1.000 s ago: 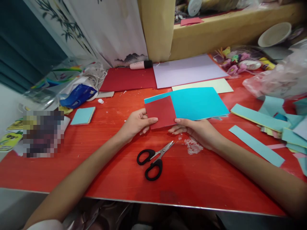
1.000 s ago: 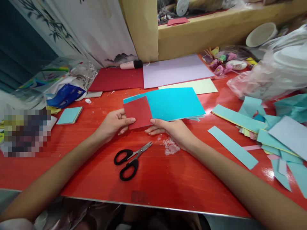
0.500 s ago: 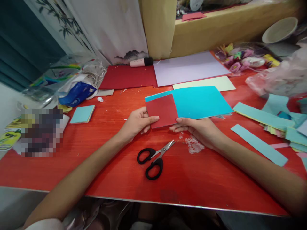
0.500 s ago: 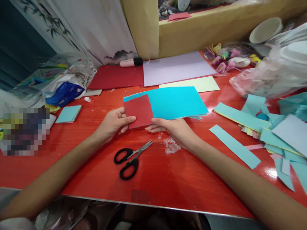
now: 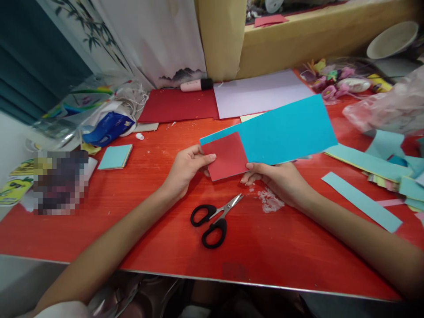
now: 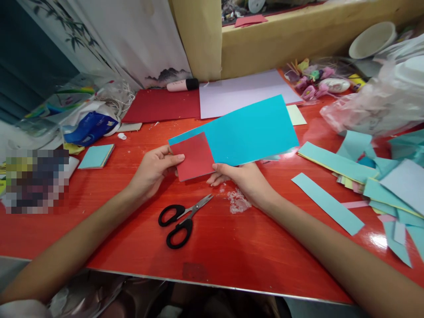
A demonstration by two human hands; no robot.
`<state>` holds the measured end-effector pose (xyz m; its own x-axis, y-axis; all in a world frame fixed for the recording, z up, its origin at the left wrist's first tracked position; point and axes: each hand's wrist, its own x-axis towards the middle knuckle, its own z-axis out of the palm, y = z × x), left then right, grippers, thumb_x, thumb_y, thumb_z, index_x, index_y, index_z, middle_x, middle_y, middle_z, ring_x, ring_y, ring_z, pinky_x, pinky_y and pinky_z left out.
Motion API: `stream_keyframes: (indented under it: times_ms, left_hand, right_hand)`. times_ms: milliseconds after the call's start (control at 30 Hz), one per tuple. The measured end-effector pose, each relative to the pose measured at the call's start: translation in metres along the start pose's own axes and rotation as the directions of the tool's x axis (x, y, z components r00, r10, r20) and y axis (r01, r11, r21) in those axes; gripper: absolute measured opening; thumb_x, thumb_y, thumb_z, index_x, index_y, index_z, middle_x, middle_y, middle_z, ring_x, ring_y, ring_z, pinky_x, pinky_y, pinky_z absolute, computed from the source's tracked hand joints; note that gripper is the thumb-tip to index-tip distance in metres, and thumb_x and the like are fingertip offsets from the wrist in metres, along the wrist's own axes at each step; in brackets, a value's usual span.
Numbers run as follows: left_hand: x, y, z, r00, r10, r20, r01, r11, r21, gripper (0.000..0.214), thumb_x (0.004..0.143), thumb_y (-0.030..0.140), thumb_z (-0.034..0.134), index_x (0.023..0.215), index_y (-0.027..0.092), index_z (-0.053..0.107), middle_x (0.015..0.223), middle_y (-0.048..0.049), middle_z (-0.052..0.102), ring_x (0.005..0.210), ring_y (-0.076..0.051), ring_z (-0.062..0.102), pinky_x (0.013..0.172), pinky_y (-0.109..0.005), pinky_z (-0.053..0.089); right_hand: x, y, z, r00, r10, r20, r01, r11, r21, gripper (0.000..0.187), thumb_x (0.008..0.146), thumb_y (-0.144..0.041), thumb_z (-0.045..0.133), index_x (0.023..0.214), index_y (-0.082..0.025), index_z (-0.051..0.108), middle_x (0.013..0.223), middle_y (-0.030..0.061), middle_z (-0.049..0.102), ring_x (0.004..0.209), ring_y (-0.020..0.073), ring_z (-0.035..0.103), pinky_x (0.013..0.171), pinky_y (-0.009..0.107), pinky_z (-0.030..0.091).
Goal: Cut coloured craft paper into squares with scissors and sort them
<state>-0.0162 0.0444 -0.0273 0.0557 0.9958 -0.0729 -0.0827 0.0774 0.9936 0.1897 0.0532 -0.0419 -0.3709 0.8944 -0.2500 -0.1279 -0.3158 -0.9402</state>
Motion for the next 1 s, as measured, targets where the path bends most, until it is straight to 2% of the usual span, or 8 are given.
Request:
stream_keyframes:
  times_ms: [100, 167, 233, 333, 467, 633, 767, 1000]
  left_hand:
    - [0.000, 0.001, -0.001, 1.000, -0.004, -0.016, 0.004, 1.000, 0.014, 0.016, 0.071, 0.025, 0.068, 0.079, 0.013, 0.061, 0.069, -0.0014, 0.064, 0.061, -0.012, 0.060, 0.057, -0.023, 0.048]
    - [0.002, 0.002, -0.004, 0.999, -0.019, -0.032, 0.021, 0.999, 0.033, 0.017, 0.071, 0.025, 0.069, 0.078, 0.012, 0.062, 0.069, -0.0021, 0.064, 0.059, -0.013, 0.060, 0.055, -0.023, 0.048]
    - [0.006, 0.002, -0.010, 0.998, -0.034, -0.043, 0.037, 0.998, 0.059, 0.018, 0.069, 0.025, 0.070, 0.078, 0.012, 0.062, 0.068, -0.0024, 0.065, 0.058, -0.012, 0.060, 0.054, -0.023, 0.048]
    - [0.015, 0.002, -0.021, 0.998, -0.010, -0.065, 0.016, 0.996, 0.088, 0.020, 0.068, 0.024, 0.070, 0.081, 0.011, 0.061, 0.072, -0.0033, 0.066, 0.061, -0.014, 0.062, 0.055, -0.024, 0.050]
    - [0.024, -0.001, -0.030, 0.989, 0.074, -0.125, -0.065, 0.995, 0.082, 0.022, 0.070, 0.025, 0.066, 0.088, 0.015, 0.057, 0.076, -0.0020, 0.065, 0.065, -0.014, 0.063, 0.054, -0.024, 0.051]
    - [0.028, -0.003, -0.032, 0.976, 0.153, -0.153, -0.136, 0.984, 0.118, 0.019, 0.072, 0.022, 0.065, 0.073, 0.019, 0.047, 0.056, 0.0055, 0.055, 0.047, -0.008, 0.053, 0.045, -0.018, 0.043]
    - [0.029, -0.004, -0.034, 0.969, 0.194, -0.151, -0.172, 0.974, 0.151, 0.020, 0.073, 0.022, 0.066, 0.069, 0.019, 0.046, 0.052, 0.0070, 0.051, 0.044, -0.006, 0.048, 0.044, -0.015, 0.038]
    - [0.027, -0.006, -0.031, 0.981, 0.110, -0.160, -0.106, 0.994, 0.033, 0.017, 0.071, 0.023, 0.068, 0.078, 0.016, 0.054, 0.058, 0.0052, 0.059, 0.044, -0.005, 0.047, 0.051, -0.017, 0.044]
  right_hand:
    - [0.002, -0.002, -0.002, 0.994, -0.083, -0.064, 0.087, 0.995, 0.051, 0.024, 0.073, -0.031, 0.069, 0.057, -0.014, 0.064, 0.057, 0.0054, 0.066, 0.053, 0.0132, 0.061, 0.058, 0.026, 0.050]
    - [0.006, -0.006, -0.007, 0.976, -0.173, -0.132, 0.188, 0.976, 0.109, 0.020, 0.074, -0.028, 0.067, 0.061, -0.016, 0.059, 0.050, 0.0009, 0.060, 0.044, 0.0123, 0.056, 0.047, 0.025, 0.045]
    - [0.012, -0.012, -0.017, 0.938, -0.268, -0.221, 0.301, 0.945, 0.131, 0.015, 0.074, -0.024, 0.066, 0.067, -0.019, 0.055, 0.049, -0.0036, 0.055, 0.038, 0.0107, 0.051, 0.037, 0.024, 0.036]
    - [0.022, -0.019, -0.036, 0.878, -0.366, -0.309, 0.404, 0.912, 0.066, 0.012, 0.074, -0.021, 0.064, 0.070, -0.019, 0.053, 0.051, -0.0053, 0.052, 0.035, 0.0080, 0.047, 0.033, 0.023, 0.028]
    - [0.031, -0.019, -0.053, 0.876, -0.402, -0.268, 0.401, 0.914, -0.060, 0.005, 0.075, -0.020, 0.062, 0.078, -0.018, 0.058, 0.047, -0.0056, 0.050, 0.036, 0.0075, 0.046, 0.034, 0.021, 0.028]
    - [0.030, -0.016, -0.049, 0.929, -0.358, -0.097, 0.337, 0.924, -0.182, 0.011, 0.077, -0.026, 0.062, 0.081, -0.019, 0.054, 0.049, -0.0040, 0.056, 0.040, 0.0100, 0.053, 0.039, 0.021, 0.038]
    - [0.029, -0.017, -0.047, 0.929, -0.367, -0.053, 0.335, 0.893, -0.299, 0.012, 0.080, -0.027, 0.060, 0.077, -0.019, 0.051, 0.050, -0.0012, 0.061, 0.041, 0.0110, 0.054, 0.042, 0.022, 0.039]
    - [0.032, -0.017, -0.051, 0.947, -0.306, -0.093, 0.297, 0.949, -0.103, 0.013, 0.075, -0.024, 0.064, 0.075, -0.017, 0.054, 0.049, -0.0006, 0.059, 0.040, 0.0086, 0.052, 0.039, 0.019, 0.038]
